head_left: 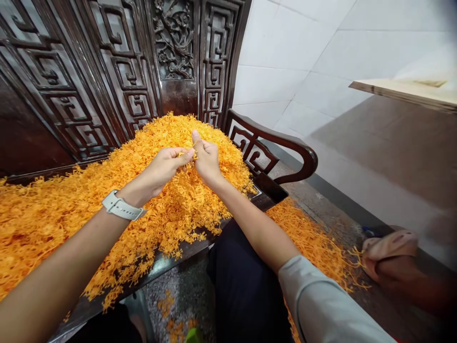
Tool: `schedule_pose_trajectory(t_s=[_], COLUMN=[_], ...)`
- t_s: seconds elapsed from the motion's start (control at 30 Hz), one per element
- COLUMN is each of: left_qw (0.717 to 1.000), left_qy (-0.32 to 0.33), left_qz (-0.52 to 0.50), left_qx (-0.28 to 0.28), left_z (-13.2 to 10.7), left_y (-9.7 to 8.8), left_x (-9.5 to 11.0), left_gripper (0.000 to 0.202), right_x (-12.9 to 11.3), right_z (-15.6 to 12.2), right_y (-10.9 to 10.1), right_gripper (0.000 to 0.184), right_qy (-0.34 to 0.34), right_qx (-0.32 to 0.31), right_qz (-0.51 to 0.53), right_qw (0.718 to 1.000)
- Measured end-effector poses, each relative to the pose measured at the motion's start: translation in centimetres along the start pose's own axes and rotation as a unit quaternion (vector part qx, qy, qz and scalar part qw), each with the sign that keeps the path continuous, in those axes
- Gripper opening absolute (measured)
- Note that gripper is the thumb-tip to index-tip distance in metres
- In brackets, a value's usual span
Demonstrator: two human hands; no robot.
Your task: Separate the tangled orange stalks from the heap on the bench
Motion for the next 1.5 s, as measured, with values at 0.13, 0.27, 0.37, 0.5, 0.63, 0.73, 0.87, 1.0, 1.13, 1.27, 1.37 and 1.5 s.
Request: schedule_pose_trajectory(t_s=[0.13, 0.27, 0.37, 0.5, 0.63, 0.73, 0.87, 1.0, 1.13, 1.27, 1.37, 1.5], left_qw=[0.998, 0.994, 0.991, 0.978, 0.986, 0.994, 0.996, 0.991, 0.989, 0.986, 0.984, 0.986], left_qy=[-0.018, -0.029, -0.020, 0.012, 0.007, 0.004, -0.002, -0.009, 0.002, 0.017, 0.021, 0.036], left_qz=[-0.055, -0.106, -0.132, -0.208, -0.165, -0.093, -0.062, -0.072, -0.065, -0.084, -0.067, -0.034], left_qx=[-0.001, 0.015, 0.032, 0.024, 0.020, 0.059, 0.071, 0.111, 0.134, 0.144, 0.163, 0.160], left_z=[0.1, 0.0, -0.2, -0.4, -0.2, 0.0, -0.1, -0.3, -0.4, -0.4, -0.4, -0.4], left_y=[-0.7, -0.9, -0.7, -0.5, -0.6, -1.4, -3.0, -4.1, -4.0, -3.4, -3.1, -2.8], left_x=[0.0, -0.5, -1.0, -0.5, 0.7, 1.5, 1.9, 1.8, 1.4, 1.1, 1.0, 0.7], left_gripper=[0.017, 0.019, 0.017, 0.020, 0.020, 0.022, 0.027, 0.028, 0.027, 0.026, 0.028, 0.025], right_x=[-1.0, -1.7, -1.8, -2.6, -4.1, -3.9, -1.1, 1.8, 2.3, 1.0, -0.3, -1.7], right_z=[-0.6, -1.4, -1.4, -0.9, -0.9, -0.7, 0.6, 2.2, 2.5, 1.6, 0.6, -0.7], right_y=[1.1, 2.0, 1.9, 1.2, 0.6, 0.0, -1.9, -3.7, -3.8, -2.9, -2.1, -0.8], right_gripper=[0.071, 0.062, 0.055, 0.061, 0.067, 0.064, 0.059, 0.059, 0.065, 0.062, 0.058, 0.051], right_qy=[0.110, 0.211, 0.245, 0.261, 0.245, 0.220, 0.166, 0.112, 0.008, -0.066, -0.085, -0.059], right_qx=[-0.011, 0.028, 0.053, -0.004, -0.058, -0.052, 0.066, 0.100, 0.080, 0.058, 0.015, -0.100], right_qz=[0.086, 0.156, 0.205, 0.276, 0.292, 0.277, 0.210, 0.042, -0.116, -0.158, -0.113, -0.034], right_qw=[0.990, 0.965, 0.946, 0.925, 0.923, 0.934, 0.961, 0.988, 0.990, 0.984, 0.990, 0.993])
Point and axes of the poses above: each hand's wrist, its own z-axis towards the middle knuckle, its own y-axis out of the palm, x = y × z, the point moved 1 cm from there along z, towards the middle knuckle, and after that the axes turned 5 degrees about -x, right-handed, at the moved point
